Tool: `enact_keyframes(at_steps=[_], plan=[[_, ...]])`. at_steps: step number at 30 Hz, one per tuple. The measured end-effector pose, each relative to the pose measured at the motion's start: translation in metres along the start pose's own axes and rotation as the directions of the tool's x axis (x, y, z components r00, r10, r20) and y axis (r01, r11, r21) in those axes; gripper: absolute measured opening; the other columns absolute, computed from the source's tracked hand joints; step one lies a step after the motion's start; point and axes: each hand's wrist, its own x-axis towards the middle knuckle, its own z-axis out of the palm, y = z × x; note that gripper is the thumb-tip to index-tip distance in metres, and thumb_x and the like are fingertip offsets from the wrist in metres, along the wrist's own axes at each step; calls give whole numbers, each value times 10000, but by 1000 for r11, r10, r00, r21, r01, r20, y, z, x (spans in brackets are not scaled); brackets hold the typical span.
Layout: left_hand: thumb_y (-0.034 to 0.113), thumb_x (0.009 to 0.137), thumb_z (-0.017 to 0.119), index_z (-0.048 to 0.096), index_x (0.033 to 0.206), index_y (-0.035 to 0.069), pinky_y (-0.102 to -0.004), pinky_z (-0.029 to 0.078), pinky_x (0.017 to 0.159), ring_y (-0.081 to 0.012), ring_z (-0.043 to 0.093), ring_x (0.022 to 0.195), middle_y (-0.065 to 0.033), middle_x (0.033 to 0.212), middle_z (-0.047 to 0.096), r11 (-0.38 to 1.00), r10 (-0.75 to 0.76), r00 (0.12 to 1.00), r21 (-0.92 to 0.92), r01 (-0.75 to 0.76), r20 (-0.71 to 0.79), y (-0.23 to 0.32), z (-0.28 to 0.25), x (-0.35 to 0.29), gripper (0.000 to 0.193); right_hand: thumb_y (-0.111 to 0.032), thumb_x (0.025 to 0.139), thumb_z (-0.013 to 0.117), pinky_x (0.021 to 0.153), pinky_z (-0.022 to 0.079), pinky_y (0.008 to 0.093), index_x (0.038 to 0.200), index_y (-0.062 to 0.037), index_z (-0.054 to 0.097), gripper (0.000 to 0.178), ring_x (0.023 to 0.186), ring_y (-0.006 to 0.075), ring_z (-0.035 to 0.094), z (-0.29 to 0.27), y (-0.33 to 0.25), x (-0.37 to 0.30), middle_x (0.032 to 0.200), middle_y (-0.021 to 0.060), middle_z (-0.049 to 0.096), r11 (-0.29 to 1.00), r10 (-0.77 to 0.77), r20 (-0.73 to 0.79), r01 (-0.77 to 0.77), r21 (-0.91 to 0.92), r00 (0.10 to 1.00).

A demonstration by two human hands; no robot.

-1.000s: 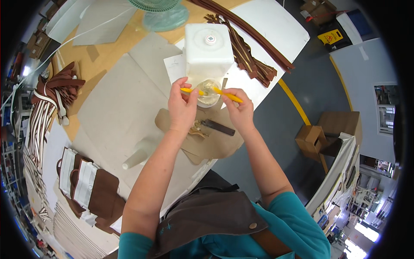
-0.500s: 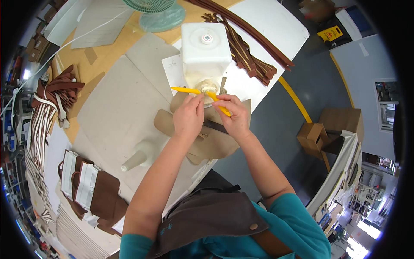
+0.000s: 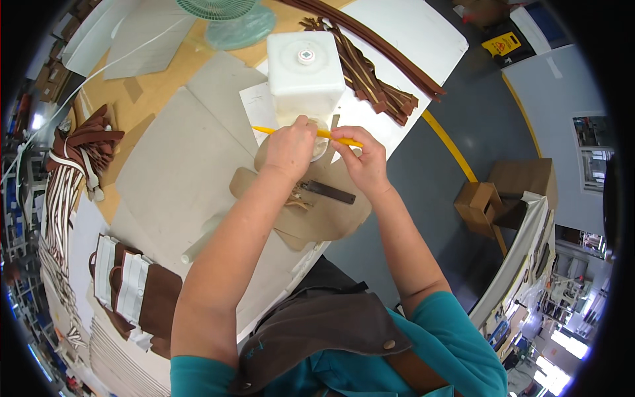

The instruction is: The person applies a white paste to a cardboard template using a yellow spatula, then handles brown fabric bag components. They fold the fabric, insert white paper inserts, and arrange the assembled bags on the table.

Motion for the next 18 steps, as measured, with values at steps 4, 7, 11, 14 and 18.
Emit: enact_keyframes(at_steps=[4, 7, 11, 14, 18], plan=[[138, 867, 639, 650, 856, 45, -414, 550, 660, -302, 670, 742, -98, 868, 601, 998, 55, 998, 7, -55, -18, -4, 5, -2, 95, -39, 869, 721, 797, 545, 282, 1019, -43, 693, 152, 879, 174, 687, -5, 0, 4, 972, 82, 715, 993, 108, 29, -109, 50, 994], [116, 864, 631, 644, 856, 35, -420, 549, 663, -306, 671, 752, -109, 873, 599, 992, 124, 992, 14, -124, 5, -6, 3, -1, 82, -54, 872, 728, 783, 541, 276, 1011, -41, 689, 145, 860, 148, 682, -2, 2, 6, 951, 62, 718, 979, 183, 36, -185, 85, 982], [62, 854, 604, 642, 883, 23, -423, 557, 691, -321, 682, 796, -136, 904, 609, 986, 151, 985, 60, -156, 81, -3, -5, 8, 61, -59, 858, 742, 749, 534, 272, 980, -41, 687, 136, 824, 125, 673, 0, 3, 14, 930, 46, 716, 983, 176, 69, -180, 42, 982], [32, 835, 592, 645, 921, 15, -421, 565, 716, -334, 690, 834, -156, 954, 625, 979, 161, 972, 97, -179, 169, 1, -7, 20, 102, -62, 839, 755, 713, 533, 281, 948, -36, 685, 132, 775, 141, 673, -4, 10, 26, 902, 60, 714, 988, 120, 126, -131, 80, 985], [28, 822, 596, 670, 923, 15, -418, 570, 735, -338, 696, 865, -160, 969, 652, 982, 130, 961, 102, -159, 244, -3, -9, 25, 126, -48, 807, 766, 688, 546, 301, 921, -35, 683, 142, 730, 193, 682, 2, 6, 31, 862, 97, 702, 996, 87, 99, -88, 10, 991]])
